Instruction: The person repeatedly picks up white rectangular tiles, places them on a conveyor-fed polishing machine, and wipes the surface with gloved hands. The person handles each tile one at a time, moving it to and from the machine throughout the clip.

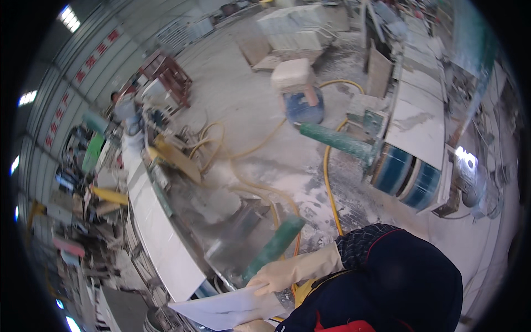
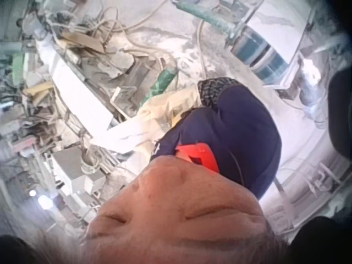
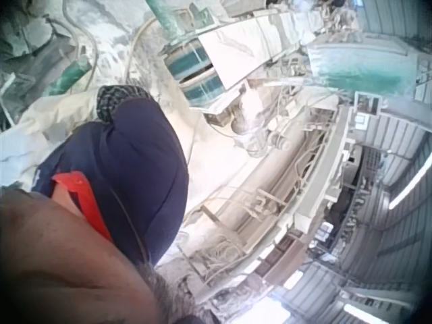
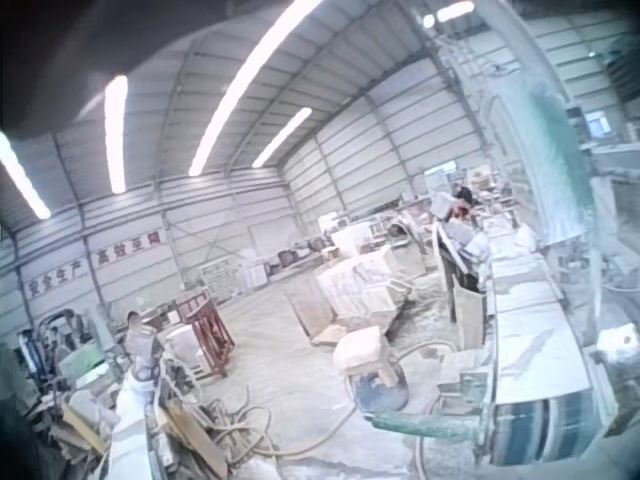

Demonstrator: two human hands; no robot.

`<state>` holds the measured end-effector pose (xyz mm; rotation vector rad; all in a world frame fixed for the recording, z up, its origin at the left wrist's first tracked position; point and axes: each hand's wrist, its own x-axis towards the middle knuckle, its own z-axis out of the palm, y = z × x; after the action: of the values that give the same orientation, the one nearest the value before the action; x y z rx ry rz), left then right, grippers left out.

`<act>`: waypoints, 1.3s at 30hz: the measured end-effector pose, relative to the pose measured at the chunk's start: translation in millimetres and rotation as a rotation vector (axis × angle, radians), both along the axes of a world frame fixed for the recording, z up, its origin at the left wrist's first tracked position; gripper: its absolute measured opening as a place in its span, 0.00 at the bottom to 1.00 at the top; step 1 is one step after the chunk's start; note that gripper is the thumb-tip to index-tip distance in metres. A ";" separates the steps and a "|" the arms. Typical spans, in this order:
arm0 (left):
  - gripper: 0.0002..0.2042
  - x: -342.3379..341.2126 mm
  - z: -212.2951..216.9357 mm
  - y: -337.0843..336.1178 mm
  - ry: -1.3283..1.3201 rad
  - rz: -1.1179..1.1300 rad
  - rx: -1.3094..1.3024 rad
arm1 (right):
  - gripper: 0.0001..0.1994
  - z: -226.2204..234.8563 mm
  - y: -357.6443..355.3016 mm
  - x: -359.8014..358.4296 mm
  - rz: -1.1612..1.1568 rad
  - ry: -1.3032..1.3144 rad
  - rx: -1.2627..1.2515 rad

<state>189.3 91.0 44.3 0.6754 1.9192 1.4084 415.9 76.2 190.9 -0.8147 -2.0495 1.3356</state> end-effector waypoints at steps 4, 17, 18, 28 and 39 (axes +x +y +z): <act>0.25 82.9 23.1 8.1 0.021 -0.224 -0.033 | 0.27 -24.8 -24.2 101.6 -0.181 -0.048 -0.136; 0.25 345.5 62.1 35.2 0.594 -0.989 -0.285 | 0.26 -65.9 -236.3 320.5 -1.197 0.234 -0.785; 0.25 367.7 64.2 36.2 0.288 -0.947 -0.323 | 0.27 -52.3 -267.7 323.4 -1.243 0.313 -0.833; 0.26 514.1 52.0 -8.4 -0.052 -1.504 -0.460 | 0.19 -85.7 -334.2 254.1 -1.921 0.788 -0.871; 0.25 572.6 34.6 -7.0 0.044 -1.696 -0.460 | 0.21 -94.8 -328.4 257.4 -2.074 0.802 -0.829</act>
<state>761.9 84.0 78.9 1.4863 0.8891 -0.1202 673.4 -252.2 96.1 -1.5155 0.4724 0.6908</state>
